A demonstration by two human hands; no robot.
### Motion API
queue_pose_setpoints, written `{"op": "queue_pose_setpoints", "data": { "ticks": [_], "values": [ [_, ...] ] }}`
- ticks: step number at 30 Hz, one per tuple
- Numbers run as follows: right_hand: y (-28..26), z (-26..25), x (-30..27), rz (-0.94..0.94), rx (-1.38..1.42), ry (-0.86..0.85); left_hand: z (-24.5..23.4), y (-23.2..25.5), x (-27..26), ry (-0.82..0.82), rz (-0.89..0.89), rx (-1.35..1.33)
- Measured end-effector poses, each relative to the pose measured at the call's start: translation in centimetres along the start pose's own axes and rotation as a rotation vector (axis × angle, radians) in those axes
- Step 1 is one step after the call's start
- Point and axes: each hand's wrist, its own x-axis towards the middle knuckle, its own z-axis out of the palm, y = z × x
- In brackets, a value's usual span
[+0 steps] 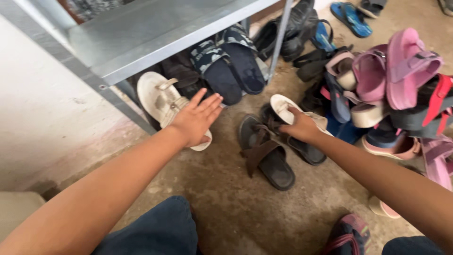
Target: The person removes various shoes and sandals from a metal shoe rack and places them on the floor. They handle multiple pairs of footwear, including pink sandals, blue flip-flops, and black shoes, one by one.
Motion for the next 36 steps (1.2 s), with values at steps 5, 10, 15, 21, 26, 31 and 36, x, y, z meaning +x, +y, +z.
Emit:
{"op": "queue_pose_setpoints", "data": {
  "ticks": [5,10,15,21,26,31,36],
  "values": [
    [-11.5,1.5,-0.9,-0.636,-0.325,0.114,3.0,-2.9,-4.8,-0.097,-0.113,-0.032],
    [-22.0,3.4,-2.6,-0.873,-0.461,0.093,5.5,-5.0,-9.4,-0.16,-0.244,-0.056],
    [-28.0,7.4,-0.5,-0.979,-0.544,0.103,6.5,-6.0,-12.4,-0.189,-0.252,-0.063],
    [-29.3,12.1,1.8,-1.02,-0.718,0.144,6.3,-6.2,-12.7,-0.112,-0.257,-0.144],
    [-26.5,12.3,1.6,-1.077,-0.754,0.195,6.0,-6.2,-11.6,-0.137,-0.255,-0.126],
    [-25.5,12.5,0.4,-1.004,-0.665,0.248,4.5,-6.2,-9.6,-0.153,-0.273,-0.112],
    [-26.0,13.0,0.3,-0.965,-0.565,0.259,3.7,-5.4,-9.2,-0.16,-0.244,-0.078]
  ]
}}
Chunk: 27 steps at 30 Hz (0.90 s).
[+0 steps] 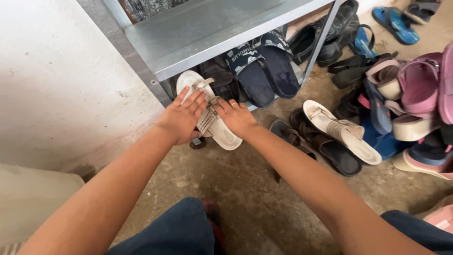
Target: The person removes various shoes and sandals from a metal shoe rack and places them on the floor. They handle multiple pairs of footwear, including pink sandals, blue flip-flops, and black shoes, one by one.
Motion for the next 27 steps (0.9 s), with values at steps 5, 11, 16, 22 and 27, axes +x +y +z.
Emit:
{"op": "queue_pose_setpoints", "data": {
  "ticks": [5,11,16,22,27],
  "values": [
    [0.3,1.0,2.6,-0.023,-0.073,0.029,2.0,-0.7,-0.9,-0.04,-0.02,-0.013],
    [1.0,2.1,4.0,-0.035,-0.094,-0.015,3.3,-1.2,-0.3,-0.054,0.001,0.069],
    [1.8,-0.4,1.9,0.043,0.12,-0.232,2.1,-1.1,0.4,-0.071,-0.013,0.072],
    [6.3,-5.4,-5.5,-0.031,0.036,-0.422,-0.3,-0.4,1.7,-0.052,0.014,0.093],
    [12.1,-7.1,-13.9,-0.047,0.099,-0.395,-2.0,1.3,3.5,-0.034,0.066,0.102]
  ]
}}
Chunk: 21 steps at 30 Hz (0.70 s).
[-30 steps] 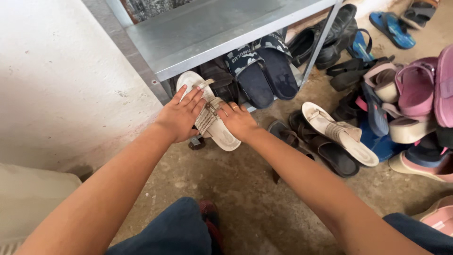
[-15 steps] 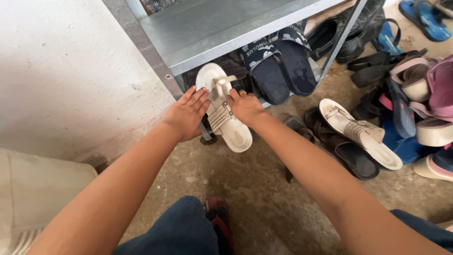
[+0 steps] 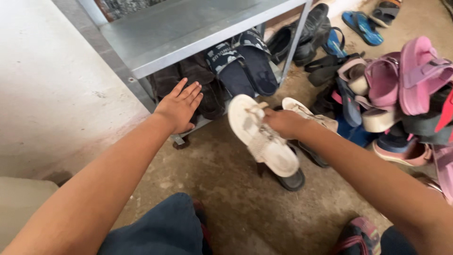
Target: The person removes various shoes and sandals from a metal shoe rack and places them on the floor. They handle multiple pairs of footwear, including pink sandals, blue flip-flops, and black shoes, one by one.
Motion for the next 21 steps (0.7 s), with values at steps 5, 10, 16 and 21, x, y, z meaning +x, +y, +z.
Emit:
{"op": "queue_pose_setpoints", "data": {
  "ticks": [5,10,16,21],
  "values": [
    [2.7,5.2,-6.1,0.151,-0.182,-0.167,-1.4,0.9,1.5,0.028,0.042,0.048],
    [4.4,7.5,-7.8,0.22,-0.079,-0.137,-2.3,1.9,2.8,0.074,0.064,0.032],
    [4.5,1.3,-4.6,0.328,-0.016,-0.039,-3.1,2.3,4.1,0.095,0.065,0.022],
    [5.7,-2.9,0.6,0.318,-0.079,0.088,-4.0,2.2,5.4,0.18,0.006,0.041]
  ]
}}
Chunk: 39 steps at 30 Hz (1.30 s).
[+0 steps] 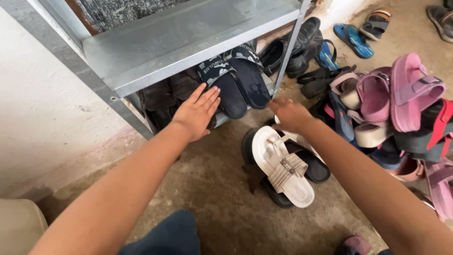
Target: The person removes various shoes and sandals from a metal shoe rack and places them on the floor. They handle multiple pairs of footwear, including pink sandals, blue flip-flops, and black shoes, one by one.
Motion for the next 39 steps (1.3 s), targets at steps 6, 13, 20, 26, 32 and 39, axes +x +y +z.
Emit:
{"op": "queue_pose_setpoints", "data": {
  "ticks": [6,13,20,26,32,39],
  "values": [
    [2.8,-0.8,7.2,0.181,0.242,0.031,0.0,1.7,2.5,0.042,-0.068,0.057],
    [2.4,7.9,13.6,0.495,0.364,-0.065,2.2,2.5,4.7,0.043,-0.027,0.048],
    [2.4,13.1,14.8,0.657,0.515,-0.039,4.0,2.8,5.7,0.005,-0.016,0.031],
    [2.7,12.8,14.2,0.676,0.518,0.098,4.1,2.5,5.4,-0.01,-0.021,0.055],
    [3.4,9.0,12.7,0.617,0.485,0.252,2.7,2.2,5.2,0.031,-0.034,0.071],
    [7.1,2.3,8.7,0.607,0.428,0.388,0.3,1.9,5.1,0.083,-0.055,0.094]
  ]
}}
